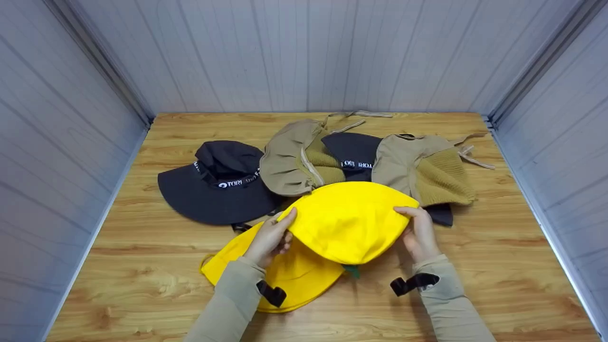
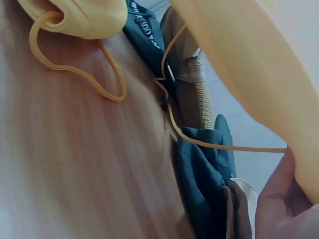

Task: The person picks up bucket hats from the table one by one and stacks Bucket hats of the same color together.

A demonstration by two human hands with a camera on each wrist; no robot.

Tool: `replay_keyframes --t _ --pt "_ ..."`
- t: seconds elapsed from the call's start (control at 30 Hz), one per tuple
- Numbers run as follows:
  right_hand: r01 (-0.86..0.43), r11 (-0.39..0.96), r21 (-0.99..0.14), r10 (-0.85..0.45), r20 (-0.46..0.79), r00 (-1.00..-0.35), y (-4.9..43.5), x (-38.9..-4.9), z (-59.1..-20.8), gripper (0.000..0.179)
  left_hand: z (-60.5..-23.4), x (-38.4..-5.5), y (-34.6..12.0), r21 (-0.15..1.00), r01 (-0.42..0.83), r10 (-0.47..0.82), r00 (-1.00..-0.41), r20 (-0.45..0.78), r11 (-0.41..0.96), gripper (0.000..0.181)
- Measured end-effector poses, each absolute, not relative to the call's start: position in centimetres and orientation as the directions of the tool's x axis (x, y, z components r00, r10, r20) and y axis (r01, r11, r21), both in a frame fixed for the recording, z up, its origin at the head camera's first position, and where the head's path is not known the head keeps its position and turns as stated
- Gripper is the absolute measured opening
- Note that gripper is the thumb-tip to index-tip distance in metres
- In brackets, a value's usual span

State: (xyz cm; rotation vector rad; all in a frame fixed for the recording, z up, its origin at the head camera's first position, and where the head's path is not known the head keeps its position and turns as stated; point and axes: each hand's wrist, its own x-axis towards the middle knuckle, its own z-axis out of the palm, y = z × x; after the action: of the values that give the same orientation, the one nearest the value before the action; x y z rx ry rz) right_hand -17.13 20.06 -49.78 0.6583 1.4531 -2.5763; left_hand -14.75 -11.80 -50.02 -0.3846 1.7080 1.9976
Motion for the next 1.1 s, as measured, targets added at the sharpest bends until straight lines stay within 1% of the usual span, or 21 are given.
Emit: replay_keyframes --t 0.2,0.3,0.47,0.6,0.8,0.97,1.03,1.1 --pt "0.251 -0.587 -0.770 0.106 -0.380 -0.919 20.6 -16.9 -49.0 0.035 -49.2 -14.5 -12.5 0.848 -0.522 0.272 -0.832 -0.484 -0.088 0.065" --pt "0.228 -0.606 -0.762 0.104 -0.360 -0.927 20.9 -16.7 -48.6 0.033 -48.8 -14.5 -12.7 0.846 -0.522 0.303 -0.828 -0.472 -0.110 0.073" --pt "0.209 -0.629 -0.748 0.085 -0.334 -0.939 21.1 -16.6 -48.2 0.031 -48.4 -14.5 -12.6 0.830 -0.520 0.307 -0.838 -0.451 -0.202 0.075" --pt "0.201 -0.636 -0.745 0.075 -0.319 -0.945 21.0 -16.6 -48.2 0.032 -48.2 -14.5 -12.5 0.824 -0.514 0.298 -0.846 -0.441 -0.238 0.075" --pt "0.190 -0.623 -0.759 0.030 -0.266 -0.963 20.9 -16.4 -48.2 0.032 -48.1 -14.6 -12.6 0.823 -0.498 0.294 -0.858 -0.422 -0.274 0.062" --pt "0.197 -0.626 -0.754 -0.117 -0.159 -0.980 21.3 -16.0 -48.5 0.037 -48.0 -14.6 -12.7 0.829 -0.451 0.245 -0.890 -0.385 -0.332 0.043" --pt "0.216 -0.613 -0.760 -0.175 -0.136 -0.975 21.5 -15.9 -48.6 0.039 -47.9 -14.7 -12.6 0.834 -0.426 0.205 -0.904 -0.376 -0.350 0.038" --pt "0.244 -0.594 -0.767 -0.208 -0.147 -0.967 21.7 -15.7 -48.6 0.042 -47.9 -14.7 -12.6 0.841 -0.404 0.167 -0.915 -0.368 -0.360 0.035"
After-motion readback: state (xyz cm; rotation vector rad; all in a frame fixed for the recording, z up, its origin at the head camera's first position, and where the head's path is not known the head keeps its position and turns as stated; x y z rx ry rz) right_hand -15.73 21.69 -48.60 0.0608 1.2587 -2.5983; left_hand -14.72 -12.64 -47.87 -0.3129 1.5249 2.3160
